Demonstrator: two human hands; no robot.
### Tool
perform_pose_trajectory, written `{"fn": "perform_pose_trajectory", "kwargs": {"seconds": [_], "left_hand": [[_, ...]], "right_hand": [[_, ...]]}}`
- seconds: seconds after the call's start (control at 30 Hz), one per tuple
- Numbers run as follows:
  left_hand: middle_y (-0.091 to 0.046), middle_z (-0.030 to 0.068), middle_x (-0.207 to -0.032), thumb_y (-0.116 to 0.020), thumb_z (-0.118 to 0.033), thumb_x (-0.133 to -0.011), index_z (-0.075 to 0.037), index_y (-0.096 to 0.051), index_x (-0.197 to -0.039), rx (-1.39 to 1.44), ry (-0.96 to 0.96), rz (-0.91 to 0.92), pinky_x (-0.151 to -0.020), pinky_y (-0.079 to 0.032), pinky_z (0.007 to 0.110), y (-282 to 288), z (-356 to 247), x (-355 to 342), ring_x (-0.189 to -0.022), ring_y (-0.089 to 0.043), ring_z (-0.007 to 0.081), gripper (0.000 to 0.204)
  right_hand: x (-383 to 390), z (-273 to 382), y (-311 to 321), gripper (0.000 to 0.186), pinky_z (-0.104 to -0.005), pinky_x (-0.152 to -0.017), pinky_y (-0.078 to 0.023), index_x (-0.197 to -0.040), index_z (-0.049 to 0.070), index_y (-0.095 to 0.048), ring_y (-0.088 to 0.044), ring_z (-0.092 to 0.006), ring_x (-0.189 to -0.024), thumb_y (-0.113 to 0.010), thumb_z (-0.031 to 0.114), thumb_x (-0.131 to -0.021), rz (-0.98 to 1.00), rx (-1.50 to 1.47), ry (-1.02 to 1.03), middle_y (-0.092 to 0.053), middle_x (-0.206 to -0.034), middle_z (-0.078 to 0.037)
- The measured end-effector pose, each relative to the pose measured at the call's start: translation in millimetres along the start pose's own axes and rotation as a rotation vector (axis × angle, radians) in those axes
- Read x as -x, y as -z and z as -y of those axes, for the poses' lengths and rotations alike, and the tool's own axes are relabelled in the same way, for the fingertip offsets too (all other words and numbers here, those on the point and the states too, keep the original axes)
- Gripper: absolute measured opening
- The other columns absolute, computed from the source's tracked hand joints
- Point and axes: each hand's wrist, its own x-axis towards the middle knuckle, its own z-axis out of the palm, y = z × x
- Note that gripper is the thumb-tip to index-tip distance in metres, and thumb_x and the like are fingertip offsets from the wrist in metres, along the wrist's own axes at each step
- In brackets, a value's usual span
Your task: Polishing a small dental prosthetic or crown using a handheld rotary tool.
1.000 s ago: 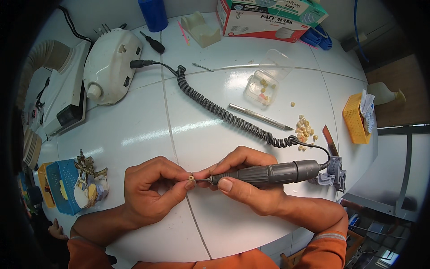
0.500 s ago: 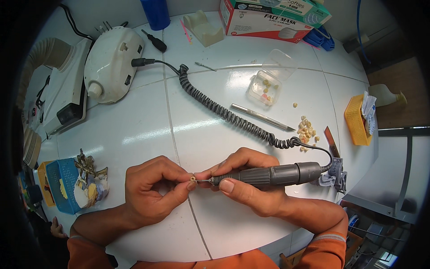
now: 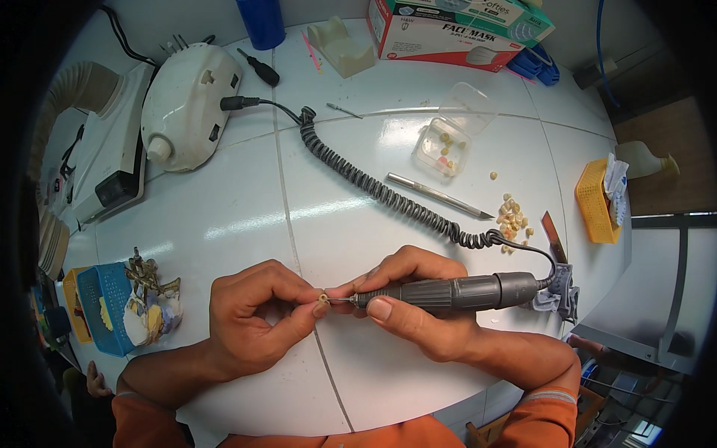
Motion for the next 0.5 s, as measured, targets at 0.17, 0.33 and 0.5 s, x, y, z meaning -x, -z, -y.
{"fn": "perform_pose_trajectory", "kwargs": {"seconds": [0.17,0.33,0.5], "left_hand": [[-0.075,0.0078,-0.086,-0.082,0.003,-0.091,0.002,-0.075,-0.095,-0.014,0.053,0.026,-0.06,-0.051,0.022,2.2,-4.7,-0.5,-0.072,-0.071,0.009,0.009],[-0.076,0.0072,-0.085,-0.082,0.003,-0.091,0.002,-0.074,-0.095,-0.05,0.055,0.038,-0.06,-0.051,0.022,3.6,-4.9,-0.2,-0.072,-0.071,0.0088,0.009],[-0.076,0.0075,-0.085,-0.081,0.004,-0.091,0.002,-0.073,-0.096,-0.034,0.086,0.047,-0.061,-0.052,0.022,2.5,-3.6,0.8,-0.074,-0.072,0.0096,0.009]], "right_hand": [[0.3,1.6,0.7,0.025,-0.0545,-0.098,-0.064,-0.113,-0.002,-0.059,-0.071,-0.0445,-0.12,-0.071,0.015,-0.1,0.03,0.025,-0.003,-0.068,-0.105,-0.022],[0.7,1.4,0.0,0.024,-0.054,-0.097,-0.065,-0.114,-0.002,-0.059,-0.071,-0.0446,-0.121,-0.07,0.014,-0.099,0.016,0.006,-0.008,-0.067,-0.104,-0.022],[0.3,0.1,0.7,0.024,-0.0542,-0.097,-0.065,-0.113,-0.002,-0.059,-0.071,-0.0451,-0.12,-0.07,0.014,-0.099,0.021,0.017,0.007,-0.067,-0.101,-0.021]]}}
